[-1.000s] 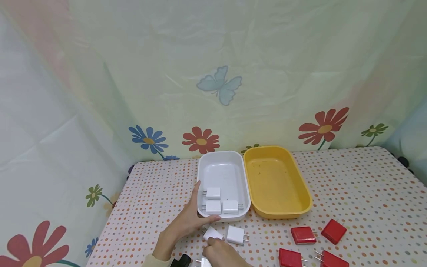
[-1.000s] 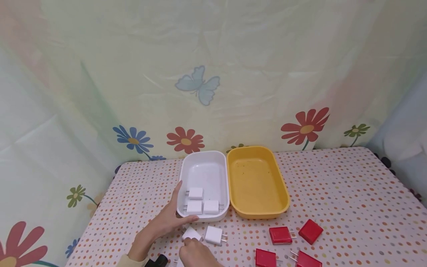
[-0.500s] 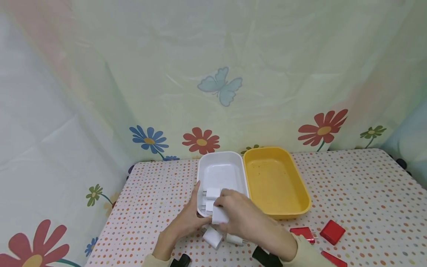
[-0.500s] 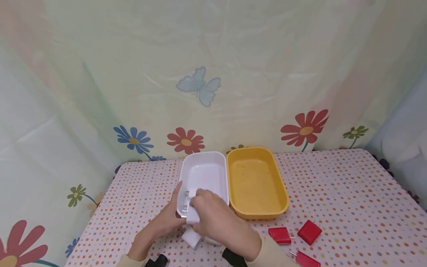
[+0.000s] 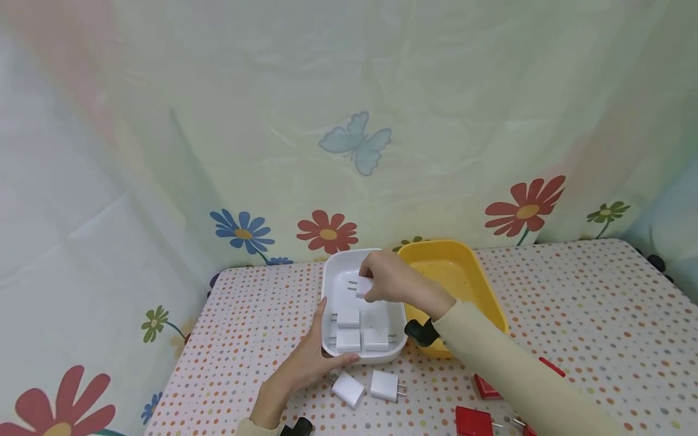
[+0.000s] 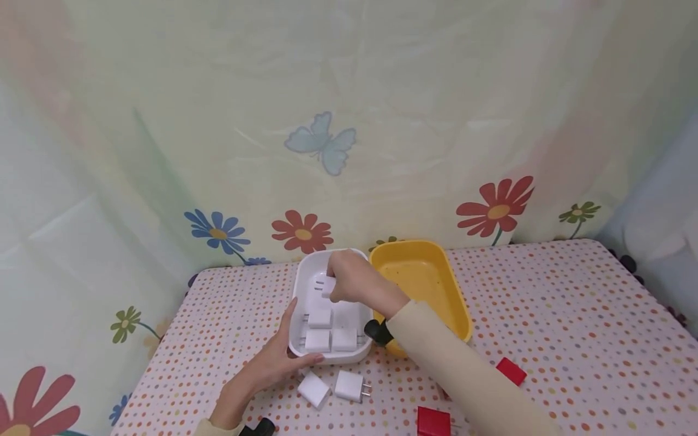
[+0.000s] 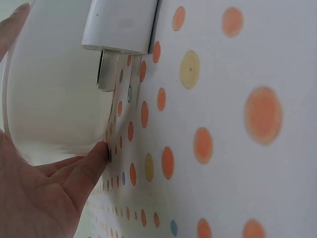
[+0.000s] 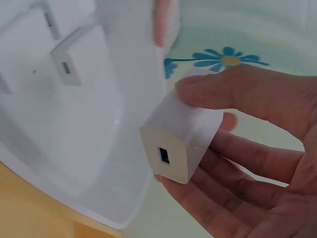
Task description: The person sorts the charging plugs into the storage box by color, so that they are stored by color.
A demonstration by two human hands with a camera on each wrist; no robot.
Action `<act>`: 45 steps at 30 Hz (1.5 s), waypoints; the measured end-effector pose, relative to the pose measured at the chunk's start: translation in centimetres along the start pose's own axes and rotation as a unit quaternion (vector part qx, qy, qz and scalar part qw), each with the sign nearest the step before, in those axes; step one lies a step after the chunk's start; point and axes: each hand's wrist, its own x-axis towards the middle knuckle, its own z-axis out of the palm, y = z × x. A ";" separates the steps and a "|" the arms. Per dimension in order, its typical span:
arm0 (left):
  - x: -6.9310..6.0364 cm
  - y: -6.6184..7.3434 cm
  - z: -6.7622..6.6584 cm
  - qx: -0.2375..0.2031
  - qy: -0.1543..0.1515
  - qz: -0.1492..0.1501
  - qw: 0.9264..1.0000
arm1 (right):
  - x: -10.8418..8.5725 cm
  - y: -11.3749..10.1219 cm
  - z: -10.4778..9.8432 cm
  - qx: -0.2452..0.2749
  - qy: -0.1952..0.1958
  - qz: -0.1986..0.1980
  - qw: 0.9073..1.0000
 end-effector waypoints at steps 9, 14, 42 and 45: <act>0.1 -0.4 0.2 -0.012 0.001 0.016 1.000 | 1.1 2.3 3.0 0.016 -0.050 0.077 0.996; 0.2 -0.3 0.3 -0.004 0.004 0.013 1.000 | 1.3 3.3 4.2 0.015 -0.070 0.116 0.991; 0.0 -0.4 0.2 -0.014 0.008 0.014 1.000 | 1.1 3.7 6.5 -0.013 -0.079 0.121 0.989; 0.1 -0.4 0.3 -0.011 0.009 0.011 1.000 | 0.9 3.5 6.4 -0.007 -0.080 0.129 0.988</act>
